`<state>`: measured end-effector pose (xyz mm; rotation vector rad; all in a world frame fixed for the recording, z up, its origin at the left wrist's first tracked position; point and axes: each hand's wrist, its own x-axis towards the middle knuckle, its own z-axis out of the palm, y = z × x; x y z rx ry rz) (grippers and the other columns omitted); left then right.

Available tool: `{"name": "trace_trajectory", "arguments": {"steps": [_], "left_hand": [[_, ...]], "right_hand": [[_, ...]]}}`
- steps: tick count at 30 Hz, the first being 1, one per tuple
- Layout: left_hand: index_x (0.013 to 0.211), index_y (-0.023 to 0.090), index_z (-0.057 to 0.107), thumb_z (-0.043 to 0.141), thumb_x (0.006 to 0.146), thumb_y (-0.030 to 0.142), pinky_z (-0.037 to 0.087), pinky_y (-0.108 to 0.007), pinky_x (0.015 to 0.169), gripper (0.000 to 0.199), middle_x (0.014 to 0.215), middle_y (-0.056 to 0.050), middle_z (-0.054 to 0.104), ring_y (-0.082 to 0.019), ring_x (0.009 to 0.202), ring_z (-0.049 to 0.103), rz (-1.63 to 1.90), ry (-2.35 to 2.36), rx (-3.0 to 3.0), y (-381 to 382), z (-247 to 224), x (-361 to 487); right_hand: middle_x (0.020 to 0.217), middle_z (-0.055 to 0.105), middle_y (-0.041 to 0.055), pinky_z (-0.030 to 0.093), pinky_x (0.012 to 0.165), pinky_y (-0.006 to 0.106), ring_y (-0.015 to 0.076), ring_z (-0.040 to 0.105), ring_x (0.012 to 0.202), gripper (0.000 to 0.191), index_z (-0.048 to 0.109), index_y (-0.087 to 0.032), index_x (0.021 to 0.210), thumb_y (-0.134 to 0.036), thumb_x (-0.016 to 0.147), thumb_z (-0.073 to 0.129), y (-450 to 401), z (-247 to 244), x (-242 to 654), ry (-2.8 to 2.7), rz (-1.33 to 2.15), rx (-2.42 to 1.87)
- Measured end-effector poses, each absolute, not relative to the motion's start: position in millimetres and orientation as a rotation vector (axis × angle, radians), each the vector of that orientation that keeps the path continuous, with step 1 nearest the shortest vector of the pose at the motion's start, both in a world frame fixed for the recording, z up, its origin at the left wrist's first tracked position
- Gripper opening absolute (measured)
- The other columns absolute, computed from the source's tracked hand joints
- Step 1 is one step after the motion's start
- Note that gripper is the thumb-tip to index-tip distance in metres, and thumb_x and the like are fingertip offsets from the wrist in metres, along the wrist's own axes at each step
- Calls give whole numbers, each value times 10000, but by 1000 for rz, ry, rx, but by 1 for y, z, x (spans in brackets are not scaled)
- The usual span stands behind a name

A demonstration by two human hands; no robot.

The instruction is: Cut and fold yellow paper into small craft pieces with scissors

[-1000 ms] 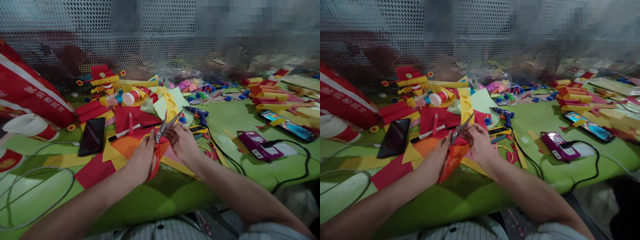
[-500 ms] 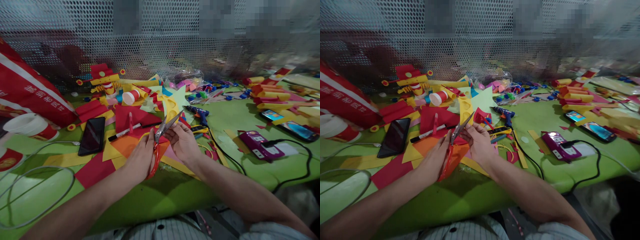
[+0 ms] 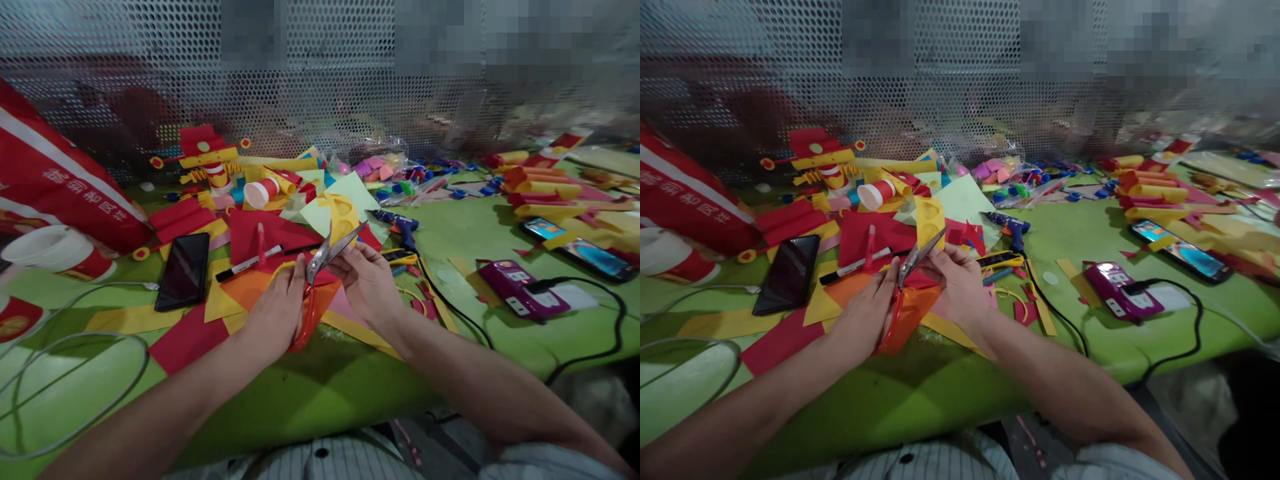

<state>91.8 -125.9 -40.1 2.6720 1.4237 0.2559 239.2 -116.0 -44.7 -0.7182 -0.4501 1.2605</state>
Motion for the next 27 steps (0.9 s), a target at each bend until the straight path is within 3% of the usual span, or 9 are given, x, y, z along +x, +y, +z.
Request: {"name": "trace_trajectory", "arguments": {"steps": [9,16,27], "left_hand": [[1440,98,90,334,815,65,522,-385,743,672,1103,-182,556,-247,922,602,367,1413,2875,-121,-53,82],[1415,54,184,326,819,68,523,-369,668,613,1037,-188,566,-239,814,608,343,1406,2948,-119,-54,78],[1404,60,225,349,830,90,525,-353,702,588,1049,-181,567,-230,862,595,337,1377,2998,-115,-54,70]], "right_hand": [[598,704,-53,567,562,210,95,662,546,102,653,-219,612,-182,612,747,-115,-45,240,-531,1265,-735],[597,705,-56,571,572,213,98,667,555,109,661,-222,612,-173,592,756,-115,-46,241,-520,1251,-738],[585,698,-40,562,548,213,98,652,527,174,673,-199,629,-252,526,802,-115,-47,242,-560,1228,-778]]}}
